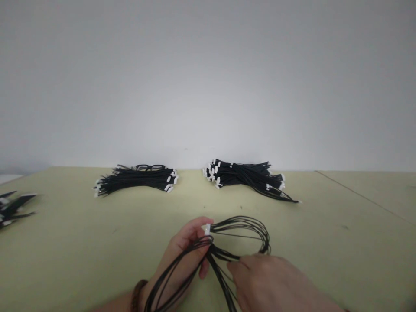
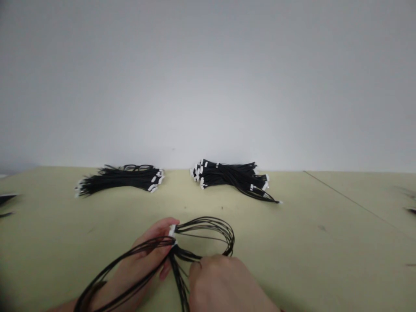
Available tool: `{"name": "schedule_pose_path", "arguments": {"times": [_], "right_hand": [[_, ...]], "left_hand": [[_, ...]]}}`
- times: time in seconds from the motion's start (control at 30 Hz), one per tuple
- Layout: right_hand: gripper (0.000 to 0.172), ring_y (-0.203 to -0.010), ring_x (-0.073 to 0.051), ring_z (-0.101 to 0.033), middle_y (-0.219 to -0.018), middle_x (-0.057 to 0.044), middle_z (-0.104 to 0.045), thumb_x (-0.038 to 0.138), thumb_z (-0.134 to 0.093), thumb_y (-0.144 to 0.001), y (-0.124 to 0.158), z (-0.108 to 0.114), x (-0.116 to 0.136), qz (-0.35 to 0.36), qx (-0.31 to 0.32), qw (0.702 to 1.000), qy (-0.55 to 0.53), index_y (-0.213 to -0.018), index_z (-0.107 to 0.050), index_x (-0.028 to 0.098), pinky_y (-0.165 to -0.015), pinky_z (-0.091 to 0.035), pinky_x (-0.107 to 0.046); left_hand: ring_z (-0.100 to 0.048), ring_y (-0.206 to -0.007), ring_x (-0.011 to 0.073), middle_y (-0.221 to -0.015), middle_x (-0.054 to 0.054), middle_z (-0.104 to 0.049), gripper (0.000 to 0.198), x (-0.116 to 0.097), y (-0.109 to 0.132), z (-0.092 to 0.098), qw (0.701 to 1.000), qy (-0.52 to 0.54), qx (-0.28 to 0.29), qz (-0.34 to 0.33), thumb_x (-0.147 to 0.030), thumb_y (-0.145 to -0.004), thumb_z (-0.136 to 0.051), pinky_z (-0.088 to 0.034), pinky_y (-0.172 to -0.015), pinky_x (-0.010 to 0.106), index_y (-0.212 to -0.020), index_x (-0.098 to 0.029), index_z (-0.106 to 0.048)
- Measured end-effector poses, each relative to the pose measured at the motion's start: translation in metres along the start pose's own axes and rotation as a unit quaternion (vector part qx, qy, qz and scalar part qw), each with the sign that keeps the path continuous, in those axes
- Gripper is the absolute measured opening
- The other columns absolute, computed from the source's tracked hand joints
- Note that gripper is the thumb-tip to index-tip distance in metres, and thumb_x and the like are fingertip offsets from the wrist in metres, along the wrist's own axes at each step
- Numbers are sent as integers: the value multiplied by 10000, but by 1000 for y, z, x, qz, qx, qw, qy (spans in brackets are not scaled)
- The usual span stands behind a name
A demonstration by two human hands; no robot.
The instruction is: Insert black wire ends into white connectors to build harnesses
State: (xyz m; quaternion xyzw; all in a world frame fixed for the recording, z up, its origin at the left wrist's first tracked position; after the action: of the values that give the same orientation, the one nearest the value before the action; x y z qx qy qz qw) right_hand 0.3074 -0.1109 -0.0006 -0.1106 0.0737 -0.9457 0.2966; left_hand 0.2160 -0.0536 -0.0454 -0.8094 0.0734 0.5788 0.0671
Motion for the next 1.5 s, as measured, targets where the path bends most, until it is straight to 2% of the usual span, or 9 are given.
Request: {"name": "schedule_pose_path", "arguments": {"times": [0.17, 0.33, 0.47, 0.7, 0.83, 0.97, 1.1, 1.27, 1.5], "right_hand": [[218, -605, -130, -628, -702, 12, -683, 91, -509, -820, -12, 15, -8, -56, -5, 991, -121, -710, -657, 206, -556, -422, -198], [242, -687, -131, -636, -732, 16, -686, 133, -490, -871, -12, 20, -8, -40, -58, 975, -209, -801, -704, 222, -642, -432, -205], [189, -699, -123, -642, -768, 27, -698, 124, -545, -832, -12, 21, -6, -9, -108, 968, -226, -827, -702, 229, -661, -432, -197], [189, -633, -115, -640, -709, 36, -695, 98, -537, -791, -9, 20, -5, -19, -155, 961, -226, -746, -674, 221, -606, -417, -193], [215, -599, -108, -621, -665, 44, -671, 96, -515, -813, -11, 14, -9, -48, -135, 965, -219, -699, -647, 221, -582, -404, -197], [171, -683, -153, -612, -753, -21, -659, 98, -522, -819, -11, 18, -6, -31, -139, 978, -151, -763, -657, 189, -628, -426, -234], [152, -606, -147, -583, -694, -13, -628, 36, -557, -732, -10, 8, -7, -54, -77, 988, -122, -727, -628, 171, -560, -403, -230], [155, -492, -115, -533, -583, 33, -582, 37, -553, -721, -9, -3, -14, -121, -14, 980, -160, -679, -583, 183, -473, -348, -201], [212, -563, -101, -574, -632, 32, -624, 33, -506, -764, -15, 1, -6, -80, -32, 968, -233, -652, -609, 180, -510, -358, -173]], "left_hand": [[-455, -395, 48, -607, -45, -567, 371, 4, 1, 1, 997, 72, -1, 4, -365, -609, -821, -366, -383, 144, -925, -230, -682], [-480, -406, 50, -618, -32, -601, 305, -4, 2, -2, 995, 95, 16, -28, -311, -647, -807, -379, -391, 133, -922, -246, -690], [-503, -419, 64, -627, -25, -605, 278, -3, 0, -6, 994, 95, 44, -33, -271, -680, -785, -400, -391, 140, -936, -248, -681], [-529, -435, 60, -674, -38, -576, 213, -5, 2, -5, 995, 50, 62, -64, -257, -754, -723, -419, -429, 152, -962, -275, -680], [-528, -453, 74, -643, -36, -555, 210, -10, 2, -8, 994, 3, 69, -81, -338, -790, -677, -425, -438, 161, -976, -241, -658], [-499, -473, 85, -627, -34, -545, 321, -14, 2, -1, 996, -36, 17, -84, -425, -742, -702, -429, -450, 171, -968, -205, -639], [-490, -482, 94, -628, -29, -542, 363, -16, 3, 3, 994, -79, -10, -81, -466, -730, -696, -433, -463, 185, -965, -195, -638], [-478, -471, 90, -635, -26, -538, 352, -15, 2, 3, 994, -69, -4, -86, -464, -739, -688, -417, -444, 182, -972, -203, -644], [-509, -436, 59, -714, -34, -550, 228, 2, -4, 2, 994, 15, 80, -74, -321, -821, -644, -406, -409, 150, -1046, -285, -624]]}}
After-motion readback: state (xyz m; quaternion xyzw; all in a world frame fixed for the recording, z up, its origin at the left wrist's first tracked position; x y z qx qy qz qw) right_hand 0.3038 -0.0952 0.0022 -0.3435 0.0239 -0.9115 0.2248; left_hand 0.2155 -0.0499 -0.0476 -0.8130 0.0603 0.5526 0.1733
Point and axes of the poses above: each hand's wrist, its own y-axis away from the middle knuckle, its own z-axis out of the back of the hand, x = y × z, the point moved 10 cm from there along -y, towards the middle knuckle
